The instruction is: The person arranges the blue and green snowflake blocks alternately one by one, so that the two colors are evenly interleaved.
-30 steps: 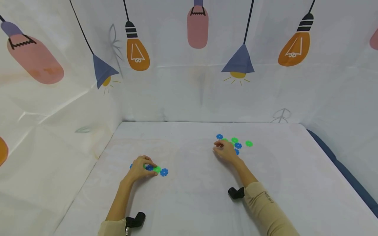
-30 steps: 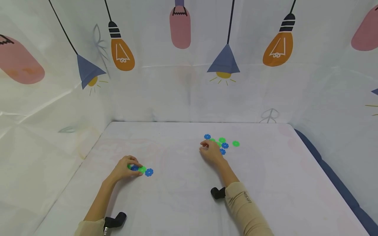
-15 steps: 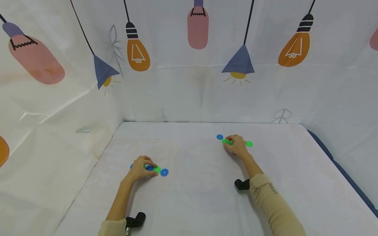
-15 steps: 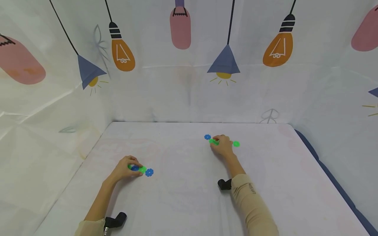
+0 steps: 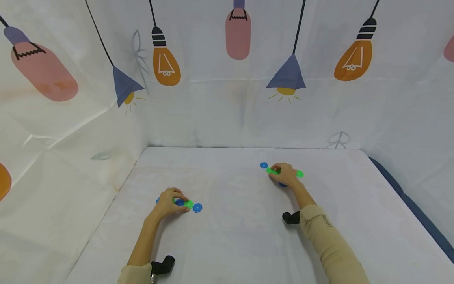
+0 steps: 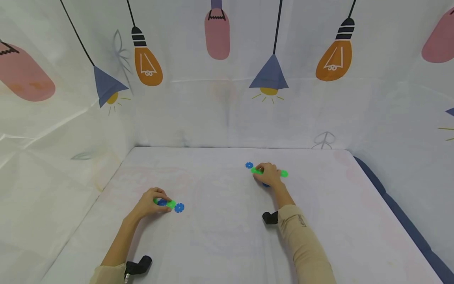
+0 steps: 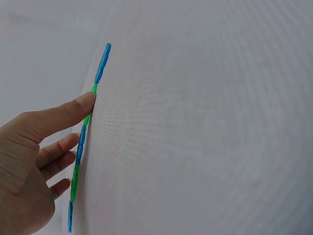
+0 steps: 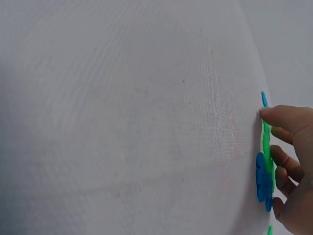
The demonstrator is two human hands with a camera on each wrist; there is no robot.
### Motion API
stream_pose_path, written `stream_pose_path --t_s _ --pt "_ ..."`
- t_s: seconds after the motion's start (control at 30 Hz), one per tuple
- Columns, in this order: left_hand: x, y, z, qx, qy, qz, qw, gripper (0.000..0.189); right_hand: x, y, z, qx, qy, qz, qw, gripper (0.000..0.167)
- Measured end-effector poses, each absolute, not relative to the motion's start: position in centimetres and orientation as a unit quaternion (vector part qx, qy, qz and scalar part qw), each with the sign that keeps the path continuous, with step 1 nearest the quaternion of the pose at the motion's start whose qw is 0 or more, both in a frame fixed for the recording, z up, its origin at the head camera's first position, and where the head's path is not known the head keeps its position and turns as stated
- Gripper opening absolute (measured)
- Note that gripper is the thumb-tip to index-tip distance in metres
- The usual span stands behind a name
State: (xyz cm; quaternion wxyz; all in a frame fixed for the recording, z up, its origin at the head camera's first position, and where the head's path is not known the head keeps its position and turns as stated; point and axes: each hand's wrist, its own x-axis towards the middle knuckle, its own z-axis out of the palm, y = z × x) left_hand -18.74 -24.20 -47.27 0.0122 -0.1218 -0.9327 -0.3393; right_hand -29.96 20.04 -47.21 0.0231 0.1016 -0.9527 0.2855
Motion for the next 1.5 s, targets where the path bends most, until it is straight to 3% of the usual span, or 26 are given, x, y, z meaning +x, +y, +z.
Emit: stream_pose_path --t_s 0.2,0.5,0.8,1.07,1.5 --pt "-18.7 -24.2 -47.4 -0.124 -0.933 -0.339 0.012 0.024 -30.0 19.6 -47.0 0.1 -0.951 0.292 0.006 0.028" --pt "-18.6 -24.3 -47.4 -0.131 -0.932 -0.338 0.017 0.026 -30.0 19.6 -47.2 0.09 -0.957 0.277 0.015 0.039" --pt "-18.6 -24.3 -47.3 -0.122 -0.933 -0.339 0.011 0.026 -29.7 19.3 -47.5 0.11 -0.947 0.3 0.013 0.028" --pt "-18.7 -24.4 -47.3 -0.122 -0.933 -0.338 0.011 0.026 -30.1 18.9 -47.3 0.105 -0.956 0.274 0.017 0.041" --pt "-18.8 -24.3 -47.4 -0.123 -0.929 -0.348 0.008 0.026 -30.8 18.1 -47.1 0.098 -0.957 0.273 -0.003 0.037"
